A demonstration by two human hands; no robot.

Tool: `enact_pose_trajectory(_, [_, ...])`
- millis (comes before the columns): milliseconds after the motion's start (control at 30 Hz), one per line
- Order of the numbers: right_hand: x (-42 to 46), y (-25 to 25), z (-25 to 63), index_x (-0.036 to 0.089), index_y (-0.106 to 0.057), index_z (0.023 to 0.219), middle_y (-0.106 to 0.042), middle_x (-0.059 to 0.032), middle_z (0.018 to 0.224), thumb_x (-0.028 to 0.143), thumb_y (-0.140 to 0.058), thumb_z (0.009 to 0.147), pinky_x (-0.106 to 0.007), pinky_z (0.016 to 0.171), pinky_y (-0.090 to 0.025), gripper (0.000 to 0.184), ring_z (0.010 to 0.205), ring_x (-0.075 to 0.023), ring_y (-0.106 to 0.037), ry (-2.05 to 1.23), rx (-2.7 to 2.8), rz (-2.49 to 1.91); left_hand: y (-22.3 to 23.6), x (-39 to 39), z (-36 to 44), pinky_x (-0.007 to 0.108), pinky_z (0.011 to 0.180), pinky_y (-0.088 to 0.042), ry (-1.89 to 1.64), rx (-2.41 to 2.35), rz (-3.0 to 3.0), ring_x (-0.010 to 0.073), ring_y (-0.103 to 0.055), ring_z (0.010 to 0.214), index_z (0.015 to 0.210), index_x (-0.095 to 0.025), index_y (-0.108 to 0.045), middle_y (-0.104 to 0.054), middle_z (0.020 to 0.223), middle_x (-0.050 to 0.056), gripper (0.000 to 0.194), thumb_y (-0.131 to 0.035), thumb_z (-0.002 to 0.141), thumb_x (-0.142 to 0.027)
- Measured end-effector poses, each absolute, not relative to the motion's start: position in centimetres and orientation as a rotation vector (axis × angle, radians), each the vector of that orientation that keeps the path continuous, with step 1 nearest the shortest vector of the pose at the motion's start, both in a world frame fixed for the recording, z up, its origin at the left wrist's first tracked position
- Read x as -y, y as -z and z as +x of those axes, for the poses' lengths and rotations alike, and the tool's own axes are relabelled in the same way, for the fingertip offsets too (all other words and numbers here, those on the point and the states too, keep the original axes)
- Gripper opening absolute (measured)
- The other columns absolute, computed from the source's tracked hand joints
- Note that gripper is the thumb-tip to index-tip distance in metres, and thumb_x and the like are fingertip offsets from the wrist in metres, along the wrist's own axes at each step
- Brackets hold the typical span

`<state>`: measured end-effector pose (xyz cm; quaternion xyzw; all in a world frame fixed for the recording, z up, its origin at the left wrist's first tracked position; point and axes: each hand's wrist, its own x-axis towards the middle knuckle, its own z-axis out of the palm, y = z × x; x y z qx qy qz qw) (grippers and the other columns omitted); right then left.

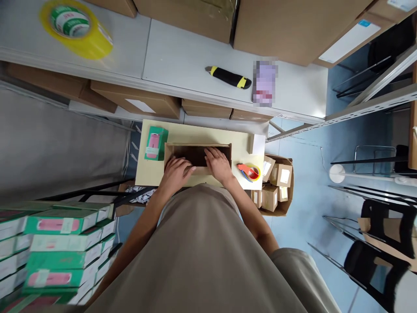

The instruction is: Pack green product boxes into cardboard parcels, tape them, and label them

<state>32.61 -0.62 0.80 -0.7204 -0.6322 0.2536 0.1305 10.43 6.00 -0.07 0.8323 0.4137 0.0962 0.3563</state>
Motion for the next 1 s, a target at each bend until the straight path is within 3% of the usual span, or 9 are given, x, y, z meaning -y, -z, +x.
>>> enact_pose_trajectory(133, [-1.2, -0.5, 34.6, 0.016, -0.053, 0.173, -0.053, -0.0152, 0.179, 0.029, -0.044, 0.118, -0.053, 0.141, -0.038, 0.057, 0.167, -0.0327, -0.046, -0.695, 1.812, -2.1, -0.4, -4.6, 7.9, 0.068, 0.142, -0.024, -0.278, -1.074, 2.145, 0.0404, -0.058, 0.153, 0.094, -0.027, -0.082, -0.078, 0.139, 0.012, 0.025, -0.066, 0.107, -0.043])
enact_pose_trajectory(200, [-2.1, 0.2, 35.6, 0.015, -0.048, 0.176, -0.046, -0.0148, 0.184, 0.026, -0.045, 0.117, -0.057, 0.141, -0.037, 0.06, 0.171, -0.034, -0.04, -0.672, 1.799, -2.143, -0.1, -4.2, 6.8, 0.071, 0.144, -0.016, -0.237, -1.129, 2.174, 0.0448, -0.043, 0.167, 0.103, -0.027, -0.083, -0.069, 0.158, 0.013, 0.016, -0.08, 0.097, -0.041])
enact_pose_trajectory(333, [-3.5, 2.5, 36.8, 0.011, -0.045, 0.177, -0.041, -0.0175, 0.186, 0.018, -0.048, 0.111, -0.066, 0.138, -0.038, 0.066, 0.174, -0.0387, -0.035, -0.698, 1.784, -2.265, 1.6, -4.2, 5.9, 0.078, 0.141, -0.012, -0.137, -1.262, 2.158, 0.0522, -0.023, 0.176, 0.121, -0.023, -0.082, -0.051, 0.177, 0.02, 0.043, -0.095, 0.086, -0.043])
enact_pose_trajectory(500, [-3.5, 3.2, 36.6, 0.005, -0.045, 0.176, -0.041, -0.0226, 0.185, 0.016, -0.054, 0.108, -0.065, 0.14, -0.032, 0.069, 0.175, -0.0405, -0.033, -0.75, 1.826, -2.322, 2.3, -5.0, 6.3, 0.081, 0.139, -0.01, -0.107, -1.299, 2.141, 0.0542, -0.022, 0.176, 0.125, -0.022, -0.08, -0.046, 0.181, 0.022, 0.047, -0.094, 0.088, -0.048])
enact_pose_trajectory(700, [1.5, 0.3, 36.9, 0.016, -0.052, 0.172, -0.036, -0.018, 0.188, 0.028, -0.053, 0.113, -0.066, 0.142, -0.026, 0.06, 0.179, -0.0367, -0.023, -0.385, 1.675, -2.27, -0.5, -6.0, 5.3, 0.073, 0.142, -0.013, -0.418, -1.521, 2.095, 0.046, -0.024, 0.177, 0.154, -0.024, -0.065, -0.04, 0.185, 0.021, 0.061, -0.082, 0.097, -0.04])
enact_pose_trajectory(767, [4.0, 0.0, 37.2, 0.017, -0.051, 0.171, -0.04, -0.0198, 0.185, 0.034, -0.055, 0.113, -0.068, 0.139, -0.03, 0.061, 0.177, -0.0387, -0.026, -0.287, 1.512, -2.315, -0.7, -6.9, 4.6, 0.071, 0.142, -0.016, -0.514, -1.637, 2.035, 0.046, -0.029, 0.175, 0.158, -0.023, -0.061, -0.044, 0.182, 0.022, 0.07, -0.084, 0.094, -0.041])
enact_pose_trajectory(833, [6.4, 0.3, 37.5, 0.016, -0.055, 0.167, -0.053, -0.0233, 0.175, 0.041, -0.058, 0.111, -0.067, 0.135, -0.037, 0.061, 0.17, -0.0408, -0.038, -0.273, 1.358, -2.333, -0.3, -7.8, 4.2, 0.071, 0.141, -0.019, -0.534, -1.702, 1.972, 0.0465, -0.046, 0.165, 0.151, -0.023, -0.064, -0.061, 0.166, 0.023, 0.066, -0.086, 0.09, -0.039])
enact_pose_trajectory(900, [8.2, 0.8, 37.7, 0.016, -0.065, 0.154, -0.069, -0.0241, 0.154, 0.047, -0.058, 0.111, -0.064, 0.127, -0.046, 0.053, 0.153, -0.0408, -0.057, -0.331, 1.234, -2.322, 0.3, -8.5, 4.1, 0.07, 0.139, -0.024, -0.511, -1.725, 1.922, 0.0443, -0.065, 0.144, 0.131, -0.025, -0.072, -0.079, 0.137, 0.018, 0.044, -0.083, 0.09, -0.036])
enact_pose_trajectory(1000, [9.7, 1.5, 38.0, 0.019, -0.077, 0.124, -0.081, -0.0196, 0.12, 0.05, -0.053, 0.112, -0.055, 0.11, -0.055, 0.041, 0.117, -0.0364, -0.072, -0.446, 1.109, -2.293, 0.8, -8.1, 4.6, 0.065, 0.135, -0.033, -0.496, -1.736, 1.899, 0.0379, -0.076, 0.114, 0.1, -0.027, -0.072, -0.083, 0.104, 0.01, 0.011, -0.075, 0.093, -0.035])
